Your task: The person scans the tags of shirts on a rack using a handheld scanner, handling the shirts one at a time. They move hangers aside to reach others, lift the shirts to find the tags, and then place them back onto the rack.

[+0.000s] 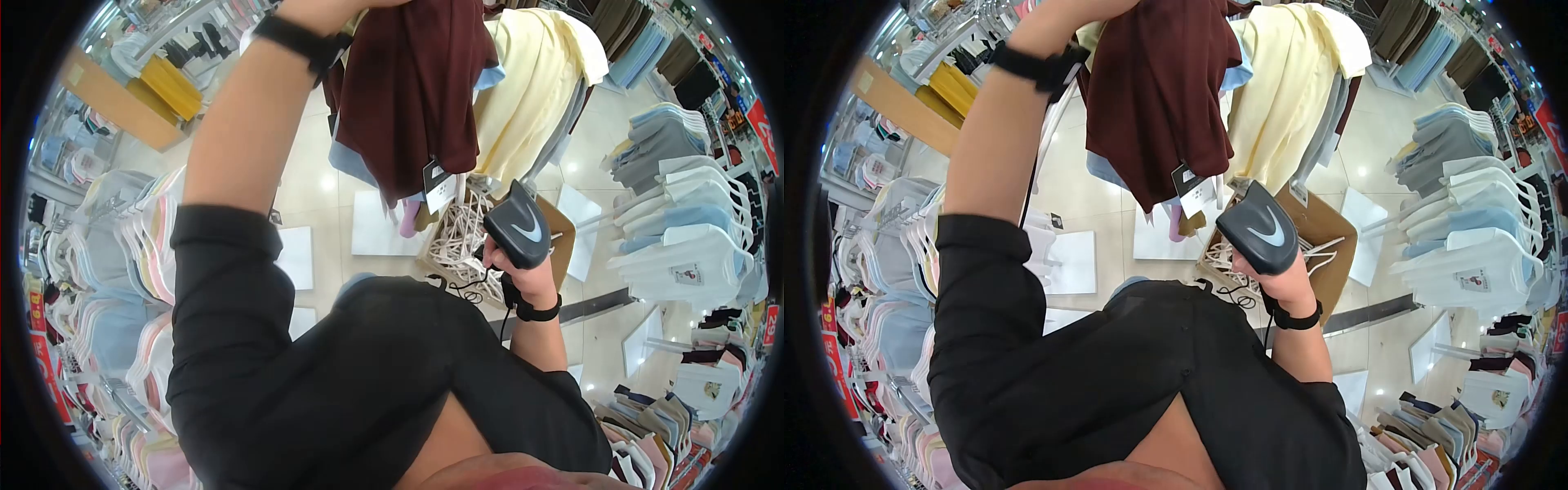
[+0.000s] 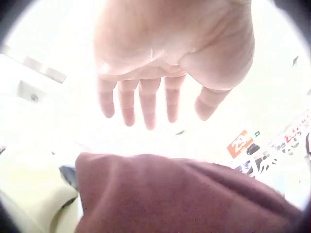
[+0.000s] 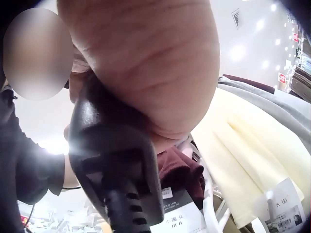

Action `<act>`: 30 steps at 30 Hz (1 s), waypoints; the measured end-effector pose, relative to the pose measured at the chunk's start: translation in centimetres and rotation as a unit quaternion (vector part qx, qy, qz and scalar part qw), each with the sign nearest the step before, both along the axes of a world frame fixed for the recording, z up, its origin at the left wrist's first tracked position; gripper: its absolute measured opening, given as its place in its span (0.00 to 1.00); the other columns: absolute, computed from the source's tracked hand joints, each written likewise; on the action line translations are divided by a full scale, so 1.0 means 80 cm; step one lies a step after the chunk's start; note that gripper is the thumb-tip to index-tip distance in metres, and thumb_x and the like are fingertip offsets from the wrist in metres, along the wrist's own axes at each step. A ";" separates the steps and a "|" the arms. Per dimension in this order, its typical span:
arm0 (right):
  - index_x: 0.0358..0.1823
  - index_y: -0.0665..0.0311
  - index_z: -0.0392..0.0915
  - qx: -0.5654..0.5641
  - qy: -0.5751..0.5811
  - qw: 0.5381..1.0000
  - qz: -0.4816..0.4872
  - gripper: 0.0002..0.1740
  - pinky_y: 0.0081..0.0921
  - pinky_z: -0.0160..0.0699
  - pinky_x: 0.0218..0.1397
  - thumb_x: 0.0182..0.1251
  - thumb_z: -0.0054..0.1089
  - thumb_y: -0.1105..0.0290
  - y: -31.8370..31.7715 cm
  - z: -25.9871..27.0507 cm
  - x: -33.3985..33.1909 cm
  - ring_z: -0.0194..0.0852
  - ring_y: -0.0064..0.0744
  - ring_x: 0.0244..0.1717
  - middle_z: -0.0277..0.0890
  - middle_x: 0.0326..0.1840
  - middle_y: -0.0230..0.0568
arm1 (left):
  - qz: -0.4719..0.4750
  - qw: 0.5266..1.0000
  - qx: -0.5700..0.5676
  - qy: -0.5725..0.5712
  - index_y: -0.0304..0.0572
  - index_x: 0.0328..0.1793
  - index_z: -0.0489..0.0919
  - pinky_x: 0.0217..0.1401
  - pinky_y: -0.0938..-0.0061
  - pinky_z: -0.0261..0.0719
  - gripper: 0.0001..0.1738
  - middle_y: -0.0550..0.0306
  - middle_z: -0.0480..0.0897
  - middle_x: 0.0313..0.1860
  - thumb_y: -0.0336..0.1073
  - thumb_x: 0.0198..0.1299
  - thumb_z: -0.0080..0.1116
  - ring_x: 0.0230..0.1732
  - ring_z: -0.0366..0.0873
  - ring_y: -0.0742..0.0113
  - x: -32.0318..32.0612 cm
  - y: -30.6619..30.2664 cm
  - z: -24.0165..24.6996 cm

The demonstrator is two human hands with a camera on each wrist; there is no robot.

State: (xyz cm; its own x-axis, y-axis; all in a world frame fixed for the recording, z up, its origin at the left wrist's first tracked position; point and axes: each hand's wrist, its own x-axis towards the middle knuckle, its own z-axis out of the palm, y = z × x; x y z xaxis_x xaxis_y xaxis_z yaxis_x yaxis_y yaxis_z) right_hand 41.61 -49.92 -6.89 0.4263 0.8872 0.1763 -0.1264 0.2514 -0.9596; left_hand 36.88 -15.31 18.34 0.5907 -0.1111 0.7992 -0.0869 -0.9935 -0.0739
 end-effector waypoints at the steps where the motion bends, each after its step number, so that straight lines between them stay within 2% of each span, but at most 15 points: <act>1: 0.56 0.71 0.79 -0.018 0.000 1.000 0.005 0.27 0.24 0.79 0.34 0.62 0.80 0.65 -0.001 -0.004 -0.001 0.82 0.28 0.31 0.83 0.37 0.38 | -0.015 0.999 -0.045 0.014 0.35 0.52 0.86 0.54 0.60 0.83 0.18 0.40 0.88 0.44 0.42 0.65 0.64 0.46 0.87 0.42 -0.026 -0.024 -0.002; 3: 0.57 0.69 0.79 -0.032 -0.004 0.999 -0.006 0.24 0.25 0.78 0.35 0.64 0.78 0.70 -0.005 -0.014 -0.005 0.80 0.26 0.31 0.82 0.37 0.36 | -0.043 0.989 -0.133 0.043 0.35 0.52 0.86 0.53 0.63 0.82 0.17 0.42 0.88 0.44 0.41 0.66 0.64 0.46 0.87 0.45 -0.080 -0.074 -0.011; 5: 0.58 0.69 0.78 -0.071 0.004 0.997 -0.018 0.23 0.25 0.78 0.35 0.64 0.76 0.72 -0.015 -0.022 -0.010 0.80 0.25 0.31 0.82 0.38 0.36 | -0.029 0.979 -0.186 0.071 0.38 0.54 0.86 0.46 0.69 0.83 0.17 0.49 0.88 0.43 0.32 0.58 0.73 0.41 0.88 0.58 -0.122 -0.092 -0.064; 7: 0.59 0.69 0.78 -0.103 0.023 0.994 -0.028 0.22 0.25 0.78 0.37 0.64 0.74 0.77 -0.024 -0.027 -0.016 0.79 0.23 0.32 0.82 0.37 0.34 | -0.032 0.952 -0.286 0.099 0.35 0.41 0.88 0.40 0.75 0.80 0.06 0.54 0.88 0.35 0.32 0.65 0.69 0.34 0.85 0.71 -0.155 -0.129 -0.137; 9: 0.60 0.68 0.77 -0.132 0.036 0.990 -0.035 0.25 0.23 0.79 0.40 0.61 0.73 0.82 -0.032 -0.034 -0.019 0.78 0.21 0.35 0.82 0.36 0.31 | -0.001 0.892 -0.410 0.191 0.35 0.45 0.87 0.38 0.73 0.82 0.09 0.53 0.88 0.36 0.33 0.65 0.69 0.33 0.86 0.67 -0.174 -0.161 -0.209; 11: 0.57 0.68 0.79 -0.156 0.046 0.984 -0.066 0.21 0.23 0.79 0.38 0.63 0.74 0.80 -0.037 -0.029 -0.033 0.78 0.20 0.32 0.83 0.37 0.32 | 0.071 0.856 -0.457 0.231 0.33 0.50 0.86 0.38 0.72 0.83 0.12 0.51 0.89 0.38 0.33 0.65 0.69 0.34 0.88 0.66 -0.171 -0.181 -0.291; 14: 0.55 0.68 0.79 -0.183 0.060 0.979 -0.069 0.19 0.24 0.79 0.36 0.64 0.75 0.77 -0.044 -0.039 -0.043 0.77 0.20 0.30 0.82 0.36 0.32 | 0.126 0.836 -0.499 0.190 0.36 0.52 0.85 0.40 0.62 0.85 0.20 0.46 0.89 0.36 0.45 0.65 0.70 0.36 0.90 0.54 -0.154 -0.191 -0.379; 15: 0.55 0.68 0.80 -0.194 0.052 0.977 -0.070 0.19 0.24 0.79 0.35 0.64 0.75 0.76 -0.046 -0.039 -0.046 0.77 0.20 0.30 0.82 0.35 0.32 | 0.117 0.815 -0.543 0.166 0.36 0.53 0.85 0.41 0.62 0.85 0.21 0.46 0.89 0.37 0.46 0.65 0.70 0.37 0.90 0.54 -0.148 -0.192 -0.396; 17: 0.54 0.68 0.80 -0.214 0.036 0.973 -0.073 0.19 0.24 0.79 0.35 0.64 0.76 0.75 -0.050 -0.037 -0.053 0.77 0.20 0.29 0.82 0.34 0.31 | 0.097 0.765 -0.626 0.115 0.35 0.55 0.84 0.43 0.63 0.86 0.22 0.44 0.90 0.38 0.47 0.66 0.69 0.40 0.91 0.54 -0.132 -0.189 -0.415; 18: 0.52 0.68 0.81 -0.217 0.030 0.973 -0.071 0.18 0.24 0.79 0.35 0.64 0.77 0.73 -0.051 -0.036 -0.055 0.77 0.20 0.28 0.82 0.32 0.31 | 0.078 0.737 -0.665 0.092 0.33 0.53 0.84 0.44 0.67 0.87 0.19 0.47 0.90 0.36 0.43 0.68 0.69 0.39 0.92 0.60 -0.127 -0.190 -0.415; 21: 0.50 0.67 0.81 -0.239 0.028 0.968 -0.068 0.17 0.24 0.78 0.34 0.63 0.78 0.72 -0.058 -0.038 -0.062 0.76 0.19 0.28 0.81 0.31 0.30 | 0.057 0.698 -0.709 0.088 0.31 0.50 0.83 0.43 0.72 0.86 0.13 0.52 0.90 0.36 0.36 0.69 0.67 0.39 0.90 0.68 -0.127 -0.191 -0.414; 24: 0.49 0.67 0.82 -0.238 0.043 0.967 -0.080 0.17 0.24 0.77 0.33 0.63 0.78 0.72 -0.064 -0.040 -0.070 0.75 0.19 0.27 0.81 0.31 0.30 | -0.016 0.636 -0.770 0.044 0.30 0.49 0.80 0.44 0.76 0.85 0.08 0.53 0.90 0.40 0.30 0.71 0.64 0.41 0.89 0.71 -0.142 -0.196 -0.417; 27: 0.51 0.68 0.82 -0.235 0.032 0.969 -0.076 0.17 0.24 0.77 0.33 0.63 0.78 0.73 -0.070 -0.034 -0.078 0.75 0.19 0.28 0.81 0.31 0.30 | -0.066 0.603 -0.794 0.044 0.31 0.50 0.78 0.45 0.76 0.85 0.07 0.49 0.89 0.44 0.28 0.73 0.62 0.43 0.89 0.69 -0.162 -0.199 -0.410; 30: 0.53 0.68 0.81 -0.209 0.060 0.974 -0.058 0.20 0.23 0.77 0.37 0.61 0.78 0.76 -0.071 -0.022 -0.098 0.76 0.19 0.32 0.82 0.34 0.30 | -0.063 0.608 -0.787 0.084 0.30 0.51 0.77 0.46 0.77 0.86 0.07 0.47 0.89 0.45 0.27 0.73 0.61 0.43 0.89 0.67 -0.182 -0.201 -0.392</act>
State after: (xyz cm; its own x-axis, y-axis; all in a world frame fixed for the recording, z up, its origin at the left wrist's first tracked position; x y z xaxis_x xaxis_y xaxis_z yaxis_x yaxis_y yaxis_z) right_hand 33.76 -55.62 -8.64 0.5235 0.8152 -0.2477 -0.2381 -0.1391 -0.9612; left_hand 22.28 -31.42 -13.01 0.7440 0.6611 -0.0971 -0.0447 0.1943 0.9799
